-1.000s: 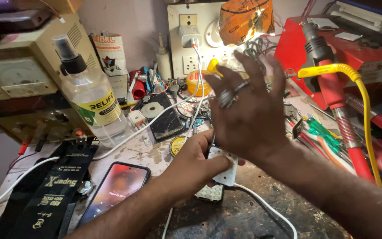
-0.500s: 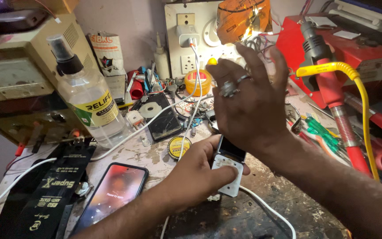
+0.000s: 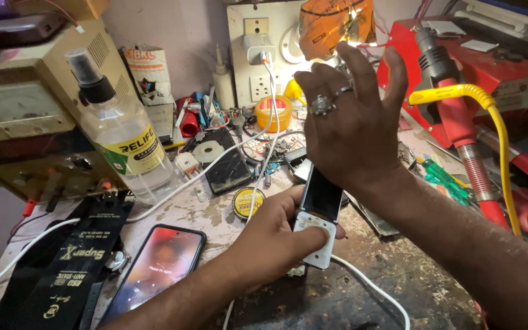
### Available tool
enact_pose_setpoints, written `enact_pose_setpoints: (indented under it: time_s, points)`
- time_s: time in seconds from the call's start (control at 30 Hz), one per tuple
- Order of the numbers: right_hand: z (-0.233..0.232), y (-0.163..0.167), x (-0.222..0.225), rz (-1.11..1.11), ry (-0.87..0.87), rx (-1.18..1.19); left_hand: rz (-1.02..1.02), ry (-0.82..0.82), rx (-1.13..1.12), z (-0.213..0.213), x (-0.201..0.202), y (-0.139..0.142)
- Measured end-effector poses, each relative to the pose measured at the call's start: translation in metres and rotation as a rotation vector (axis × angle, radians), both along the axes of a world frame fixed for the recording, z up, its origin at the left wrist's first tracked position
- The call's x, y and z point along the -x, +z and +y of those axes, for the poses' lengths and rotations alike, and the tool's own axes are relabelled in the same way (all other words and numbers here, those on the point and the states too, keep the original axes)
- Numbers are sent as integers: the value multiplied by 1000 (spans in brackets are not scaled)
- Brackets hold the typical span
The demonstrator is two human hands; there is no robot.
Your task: The person works on a feature phone at a cluttered repair bench. They separate the phone's back cover and battery compartment, use a green-handled pry tool and screwdriver to work on the internal components, handle the battery and small parts, then reassemble the phone, attach the cover, and press its keypad while the screen lights up.
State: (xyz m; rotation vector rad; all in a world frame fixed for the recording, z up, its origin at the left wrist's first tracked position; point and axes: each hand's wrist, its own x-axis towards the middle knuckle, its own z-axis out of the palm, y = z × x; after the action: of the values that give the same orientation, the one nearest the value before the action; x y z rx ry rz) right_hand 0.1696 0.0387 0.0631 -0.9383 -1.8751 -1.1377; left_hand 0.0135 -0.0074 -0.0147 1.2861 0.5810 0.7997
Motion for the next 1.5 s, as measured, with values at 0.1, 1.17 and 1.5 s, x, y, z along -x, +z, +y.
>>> enact_pose_setpoints:
  time_s: [0.1,1.17,1.5]
  points:
    - [-4,-5,1,-25,-14,2,69,1,-48,0,-2,-5]
    - [4,-16,0,-68,116,2,82,-22,-46,4,6,-6]
    - [10,6,-26,40,33,-11,125,0,-5,3,6,5]
